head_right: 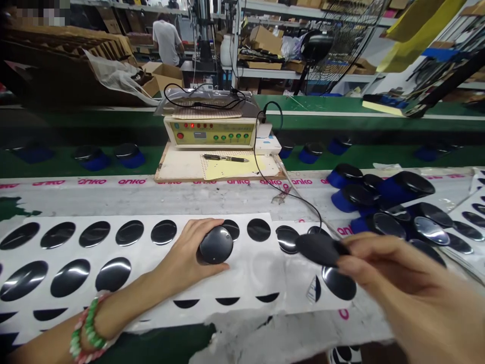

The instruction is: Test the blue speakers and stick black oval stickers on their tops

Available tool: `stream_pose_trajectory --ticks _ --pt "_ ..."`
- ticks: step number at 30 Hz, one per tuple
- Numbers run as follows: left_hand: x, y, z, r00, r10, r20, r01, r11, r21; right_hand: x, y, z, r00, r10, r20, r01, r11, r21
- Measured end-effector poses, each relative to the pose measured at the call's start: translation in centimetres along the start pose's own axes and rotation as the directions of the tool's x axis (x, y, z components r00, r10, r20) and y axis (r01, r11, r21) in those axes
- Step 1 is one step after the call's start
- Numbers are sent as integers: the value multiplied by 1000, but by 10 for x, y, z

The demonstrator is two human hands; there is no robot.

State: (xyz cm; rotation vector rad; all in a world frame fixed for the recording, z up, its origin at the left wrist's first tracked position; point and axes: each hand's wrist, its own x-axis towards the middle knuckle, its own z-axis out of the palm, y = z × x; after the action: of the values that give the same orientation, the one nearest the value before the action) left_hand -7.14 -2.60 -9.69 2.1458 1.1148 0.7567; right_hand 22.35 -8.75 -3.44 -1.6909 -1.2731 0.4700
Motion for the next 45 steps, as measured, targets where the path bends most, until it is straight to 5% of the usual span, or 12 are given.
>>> stream_pose_trajectory --ticks 2,5,10,19,30,45 --pt "0 2 -2 998 -30 50 31 999 -36 -11 -7 32 978 167 127 -187 968 169" --pt "2 6 -3 995 -76 64 80 996 -51 -23 -19 90 940 141 310 -263 879 398" --pt "4 8 -5 993 -91 81 96 994 -58 -33 -25 136 931 140 336 -301 816 493" --pt "4 5 -3 998 -47 42 50 996 -75 -37 -23 143 946 115 304 -248 861 443" --pt "2 2 0 999 -31 15 32 997 -71 -41 -34 143 995 -42 94 21 978 208" --pt "-1 5 -2 997 -73 32 75 994 -80 -44 -35 143 962 -266 57 270 960 -78"
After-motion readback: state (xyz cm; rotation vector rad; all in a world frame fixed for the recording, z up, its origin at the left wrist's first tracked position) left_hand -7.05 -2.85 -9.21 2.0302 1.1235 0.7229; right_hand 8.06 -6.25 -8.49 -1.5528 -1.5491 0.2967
